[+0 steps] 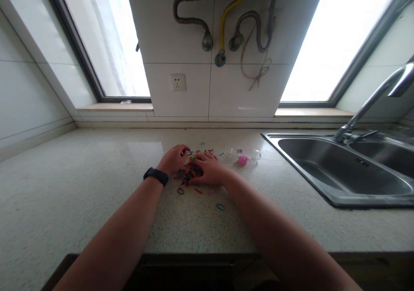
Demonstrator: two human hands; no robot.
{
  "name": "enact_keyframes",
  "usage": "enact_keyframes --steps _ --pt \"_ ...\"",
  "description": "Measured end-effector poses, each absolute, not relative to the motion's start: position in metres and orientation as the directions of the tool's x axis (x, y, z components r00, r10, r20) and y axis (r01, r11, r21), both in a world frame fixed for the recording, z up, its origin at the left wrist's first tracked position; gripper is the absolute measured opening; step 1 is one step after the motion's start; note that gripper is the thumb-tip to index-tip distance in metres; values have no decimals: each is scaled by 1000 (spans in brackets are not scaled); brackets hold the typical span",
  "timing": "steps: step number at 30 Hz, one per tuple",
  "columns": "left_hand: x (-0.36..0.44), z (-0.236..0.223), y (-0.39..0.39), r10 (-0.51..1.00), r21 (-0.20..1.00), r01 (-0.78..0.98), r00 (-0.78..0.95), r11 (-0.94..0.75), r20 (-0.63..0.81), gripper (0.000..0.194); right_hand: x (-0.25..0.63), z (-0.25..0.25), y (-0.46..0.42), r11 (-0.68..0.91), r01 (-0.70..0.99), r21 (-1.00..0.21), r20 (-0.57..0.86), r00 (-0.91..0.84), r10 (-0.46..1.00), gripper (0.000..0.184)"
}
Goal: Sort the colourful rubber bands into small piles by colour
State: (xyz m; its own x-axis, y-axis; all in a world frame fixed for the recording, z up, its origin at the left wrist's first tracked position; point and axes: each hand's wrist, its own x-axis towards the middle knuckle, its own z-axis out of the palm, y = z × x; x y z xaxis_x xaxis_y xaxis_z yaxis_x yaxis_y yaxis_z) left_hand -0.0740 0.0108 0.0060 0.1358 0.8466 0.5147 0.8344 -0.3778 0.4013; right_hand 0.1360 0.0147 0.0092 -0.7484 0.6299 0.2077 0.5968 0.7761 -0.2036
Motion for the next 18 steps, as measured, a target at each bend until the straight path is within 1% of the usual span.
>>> enact_keyframes --steps 3,9,12,14,18 --pt "-73 6 10 843 386 835 157 -392 515 21 135 11 15 809 556 -192 243 -772 588 78" --pt "-73 6 10 847 391 827 177 -404 501 22 131 18 13 869 474 -144 280 -823 495 63" --pt "-73 6 10 852 387 828 190 -406 487 21 130 19 13 890 439 -125 285 -843 456 47" --pt "-73 7 9 857 385 831 194 -403 478 21 130 19 14 892 433 -131 283 -846 453 38" --pt "-73 7 8 861 391 831 188 -396 473 21 133 17 18 868 453 -203 291 -819 495 31"
